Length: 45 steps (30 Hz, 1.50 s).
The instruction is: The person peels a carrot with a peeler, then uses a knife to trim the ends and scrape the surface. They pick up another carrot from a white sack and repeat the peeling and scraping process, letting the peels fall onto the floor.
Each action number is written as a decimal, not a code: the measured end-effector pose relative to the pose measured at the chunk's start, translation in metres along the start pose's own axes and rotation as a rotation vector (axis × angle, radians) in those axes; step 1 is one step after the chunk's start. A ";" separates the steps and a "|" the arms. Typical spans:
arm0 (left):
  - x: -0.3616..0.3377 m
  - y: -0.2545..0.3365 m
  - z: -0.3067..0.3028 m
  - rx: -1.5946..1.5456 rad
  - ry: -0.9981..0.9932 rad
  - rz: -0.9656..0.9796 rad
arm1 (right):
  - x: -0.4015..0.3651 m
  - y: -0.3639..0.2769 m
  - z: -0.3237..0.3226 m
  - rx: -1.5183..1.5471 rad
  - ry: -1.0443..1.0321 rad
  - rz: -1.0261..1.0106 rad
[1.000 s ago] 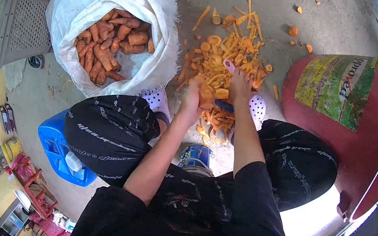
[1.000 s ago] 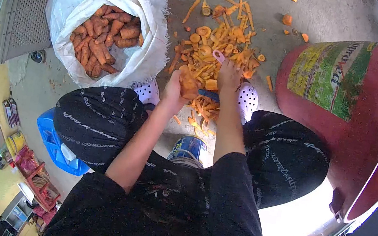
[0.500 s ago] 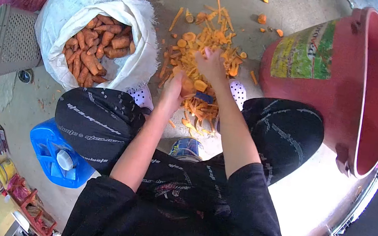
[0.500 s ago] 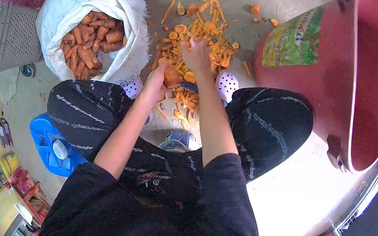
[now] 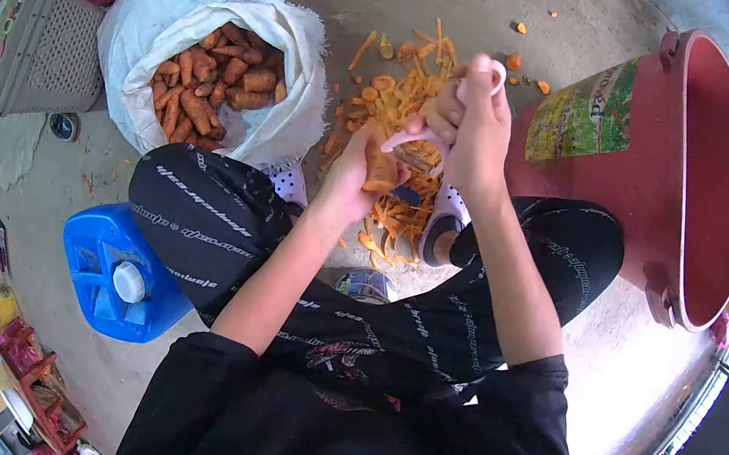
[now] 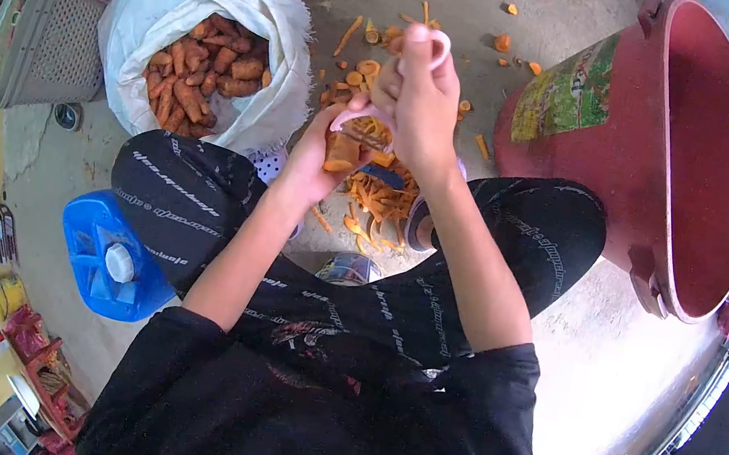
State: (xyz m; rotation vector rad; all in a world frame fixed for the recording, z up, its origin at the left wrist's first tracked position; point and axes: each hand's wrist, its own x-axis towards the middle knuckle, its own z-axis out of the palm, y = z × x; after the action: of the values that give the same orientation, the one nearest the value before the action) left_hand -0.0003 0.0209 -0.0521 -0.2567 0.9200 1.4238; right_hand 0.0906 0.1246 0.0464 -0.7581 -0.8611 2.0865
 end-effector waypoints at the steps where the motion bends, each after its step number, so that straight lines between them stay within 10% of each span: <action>1: -0.004 0.001 0.010 -0.013 0.012 0.005 | -0.002 0.003 -0.002 0.096 0.010 0.017; 15: -0.010 0.003 0.011 -0.081 -0.257 0.081 | 0.001 0.035 -0.001 0.084 0.150 0.041; 24: -0.017 0.001 0.023 -0.047 -0.094 0.114 | 0.013 0.031 -0.008 -0.110 0.144 -0.129; 27: -0.028 -0.016 0.021 -0.042 -0.410 0.125 | 0.024 0.023 -0.015 0.047 0.161 -0.049; 30: -0.018 -0.020 0.015 -0.012 0.003 0.256 | 0.022 0.004 -0.009 0.146 0.182 -0.009; 45: -0.029 -0.015 0.022 0.073 -0.191 0.184 | 0.017 0.019 -0.006 -0.058 0.128 0.058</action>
State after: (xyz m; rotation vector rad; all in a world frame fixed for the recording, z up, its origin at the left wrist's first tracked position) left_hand 0.0255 0.0111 -0.0237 0.0196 0.8524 1.5510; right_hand 0.0782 0.1306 0.0242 -0.9468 -0.8409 2.0458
